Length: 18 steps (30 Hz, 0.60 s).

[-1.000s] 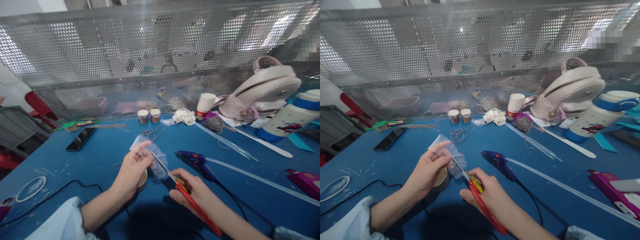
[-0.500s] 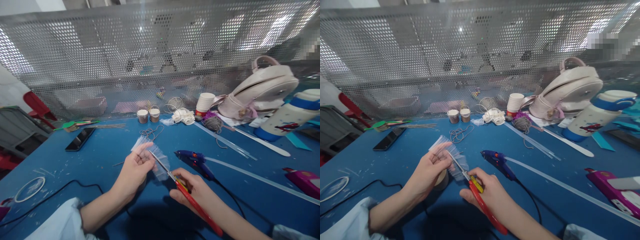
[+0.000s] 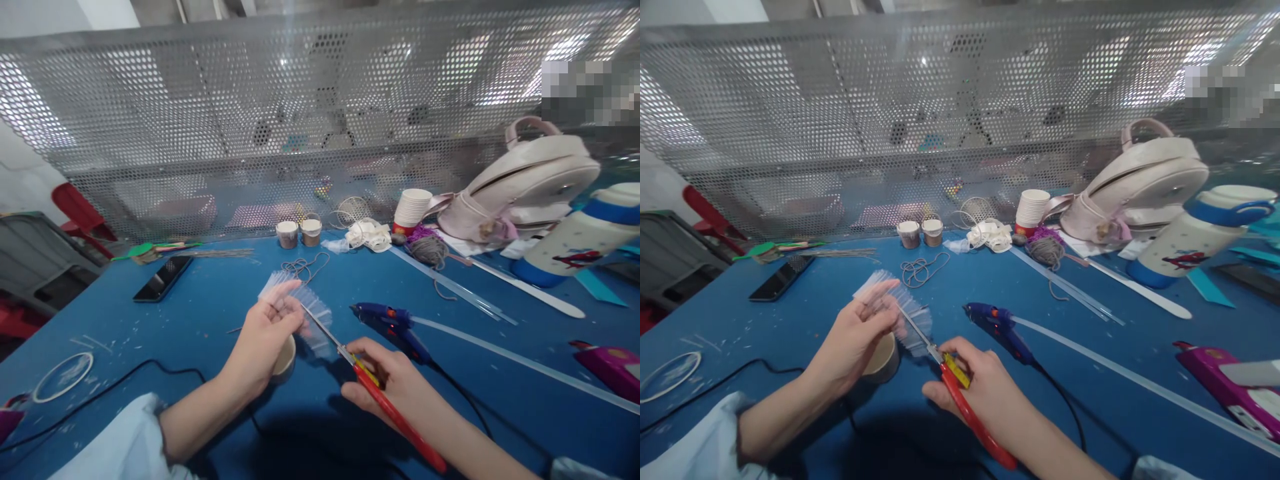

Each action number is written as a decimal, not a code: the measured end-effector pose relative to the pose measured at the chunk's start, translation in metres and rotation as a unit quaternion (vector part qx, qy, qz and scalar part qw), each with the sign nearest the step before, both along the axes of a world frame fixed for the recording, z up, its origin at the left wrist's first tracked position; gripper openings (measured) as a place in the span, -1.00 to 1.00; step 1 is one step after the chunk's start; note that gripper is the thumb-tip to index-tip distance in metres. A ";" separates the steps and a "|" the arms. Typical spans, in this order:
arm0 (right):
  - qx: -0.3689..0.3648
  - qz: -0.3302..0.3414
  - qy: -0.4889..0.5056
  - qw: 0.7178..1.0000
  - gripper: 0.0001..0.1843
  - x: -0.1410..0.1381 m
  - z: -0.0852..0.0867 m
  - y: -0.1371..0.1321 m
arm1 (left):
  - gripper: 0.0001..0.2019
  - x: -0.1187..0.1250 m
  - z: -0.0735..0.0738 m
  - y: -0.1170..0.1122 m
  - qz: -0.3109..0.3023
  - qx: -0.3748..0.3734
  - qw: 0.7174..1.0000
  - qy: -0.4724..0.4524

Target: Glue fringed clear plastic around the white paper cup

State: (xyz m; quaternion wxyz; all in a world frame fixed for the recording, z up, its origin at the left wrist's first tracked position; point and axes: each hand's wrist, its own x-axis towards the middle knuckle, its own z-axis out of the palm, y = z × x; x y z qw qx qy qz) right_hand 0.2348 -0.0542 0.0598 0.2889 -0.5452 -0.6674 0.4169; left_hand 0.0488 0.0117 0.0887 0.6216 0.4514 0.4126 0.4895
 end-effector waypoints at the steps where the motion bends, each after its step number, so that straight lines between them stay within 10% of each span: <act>1: 0.001 0.001 -0.003 1.000 -0.63 -0.001 0.001 0.000 | -0.50 0.000 0.000 0.000 -0.005 0.000 1.000 0.003; 18: -0.003 0.009 0.005 1.000 -0.68 -0.001 0.005 0.000 | -0.50 0.004 0.001 -0.008 -0.036 -0.002 0.998 0.059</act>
